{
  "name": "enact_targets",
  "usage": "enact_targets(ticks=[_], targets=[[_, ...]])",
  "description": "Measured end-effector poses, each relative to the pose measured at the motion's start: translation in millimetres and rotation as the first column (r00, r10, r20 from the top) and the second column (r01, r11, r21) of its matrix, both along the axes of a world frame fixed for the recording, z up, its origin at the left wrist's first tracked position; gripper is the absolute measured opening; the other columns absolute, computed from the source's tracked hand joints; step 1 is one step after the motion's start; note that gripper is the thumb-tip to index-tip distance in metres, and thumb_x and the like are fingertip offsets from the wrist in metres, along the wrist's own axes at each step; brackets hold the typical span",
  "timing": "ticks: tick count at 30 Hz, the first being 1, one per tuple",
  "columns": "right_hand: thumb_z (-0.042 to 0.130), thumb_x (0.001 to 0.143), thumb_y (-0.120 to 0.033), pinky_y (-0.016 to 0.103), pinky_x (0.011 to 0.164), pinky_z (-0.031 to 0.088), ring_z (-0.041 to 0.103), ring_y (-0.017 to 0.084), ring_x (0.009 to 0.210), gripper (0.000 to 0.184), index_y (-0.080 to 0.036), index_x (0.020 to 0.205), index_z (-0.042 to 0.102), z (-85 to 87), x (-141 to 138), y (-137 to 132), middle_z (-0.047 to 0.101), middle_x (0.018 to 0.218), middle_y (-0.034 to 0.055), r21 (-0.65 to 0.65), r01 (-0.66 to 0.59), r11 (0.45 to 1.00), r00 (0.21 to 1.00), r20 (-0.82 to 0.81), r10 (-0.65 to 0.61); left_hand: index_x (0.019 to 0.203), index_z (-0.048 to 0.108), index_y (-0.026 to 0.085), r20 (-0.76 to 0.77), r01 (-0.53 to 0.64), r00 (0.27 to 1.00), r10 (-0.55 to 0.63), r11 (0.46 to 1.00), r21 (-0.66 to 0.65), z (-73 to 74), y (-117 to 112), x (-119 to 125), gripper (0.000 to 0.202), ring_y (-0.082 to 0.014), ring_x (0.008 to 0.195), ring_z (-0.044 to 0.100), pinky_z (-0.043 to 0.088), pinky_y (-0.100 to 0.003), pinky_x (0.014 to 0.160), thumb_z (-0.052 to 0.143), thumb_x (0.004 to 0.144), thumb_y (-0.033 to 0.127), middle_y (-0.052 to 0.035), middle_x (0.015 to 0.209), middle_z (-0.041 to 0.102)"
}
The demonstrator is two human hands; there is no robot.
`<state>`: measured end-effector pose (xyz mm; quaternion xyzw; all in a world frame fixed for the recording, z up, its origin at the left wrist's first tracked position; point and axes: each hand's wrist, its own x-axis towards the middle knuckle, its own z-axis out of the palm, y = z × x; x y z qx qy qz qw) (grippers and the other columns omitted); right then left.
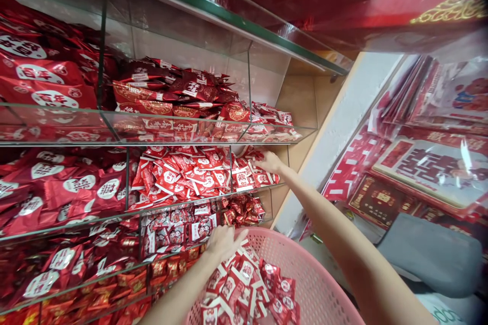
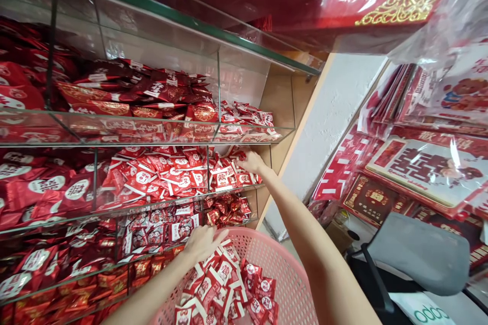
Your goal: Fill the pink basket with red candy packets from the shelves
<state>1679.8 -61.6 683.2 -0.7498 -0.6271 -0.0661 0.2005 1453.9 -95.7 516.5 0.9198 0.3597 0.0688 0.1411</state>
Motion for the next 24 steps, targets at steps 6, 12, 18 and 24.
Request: enact_targets(ticks=[6, 12, 18, 24], targets=[[0.053, 0.072, -0.036, 0.036, 0.092, 0.034, 0.047, 0.021, 0.107, 0.048, -0.019, 0.116, 0.047, -10.8, -11, -24, 0.052, 0.117, 0.0083, 0.054, -0.265, 0.963, 0.960, 0.109, 0.258, 0.082, 0.064, 0.013, 0.011, 0.006, 1.000, -0.006, 1.000, 0.022, -2.0, 1, 0, 0.083, -0.0237, 0.077, 0.060, 0.042, -0.034, 0.068, -0.001, 0.076, 0.064, -0.0149, 0.081, 0.066], [0.052, 0.072, -0.028, 0.032, 0.092, 0.035, 0.046, 0.019, 0.107, 0.049, -0.016, 0.119, 0.043, -8.2, -17, -33, 0.050, 0.117, 0.0091, 0.142, -0.384, 0.913, 0.923, 0.070, 0.377, 0.080, 0.065, 0.013, 0.006, -0.007, 1.000, 0.007, 0.999, 0.031, 0.0, 0, 1, 0.082, -0.0234, 0.076, 0.061, 0.042, -0.033, 0.068, 0.001, 0.076, 0.064, -0.0141, 0.078, 0.066], [0.047, 0.077, -0.046, 0.032, 0.084, 0.040, 0.055, 0.022, 0.099, 0.051, -0.021, 0.121, 0.042, 0.9, -15, -36, 0.058, 0.111, 0.0075, -0.004, -0.187, 0.982, 0.982, 0.030, 0.187, 0.082, 0.065, 0.013, 0.006, -0.010, 1.000, 0.010, 1.000, 0.017, -1.0, 0, 1, 0.082, -0.0238, 0.078, 0.060, 0.041, -0.034, 0.070, 0.002, 0.076, 0.064, -0.0154, 0.082, 0.066], [0.051, 0.075, -0.039, 0.032, 0.084, 0.038, 0.053, 0.023, 0.101, 0.051, -0.021, 0.122, 0.041, 8.0, -24, -36, 0.058, 0.112, 0.0081, -0.078, -0.082, 0.994, 0.966, 0.239, 0.098, 0.080, 0.065, 0.013, 0.018, -0.016, 1.000, 0.016, 1.000, 0.007, -0.9, 0, 1, 0.082, -0.0237, 0.076, 0.061, 0.042, -0.034, 0.070, 0.001, 0.075, 0.065, -0.0147, 0.079, 0.066]])
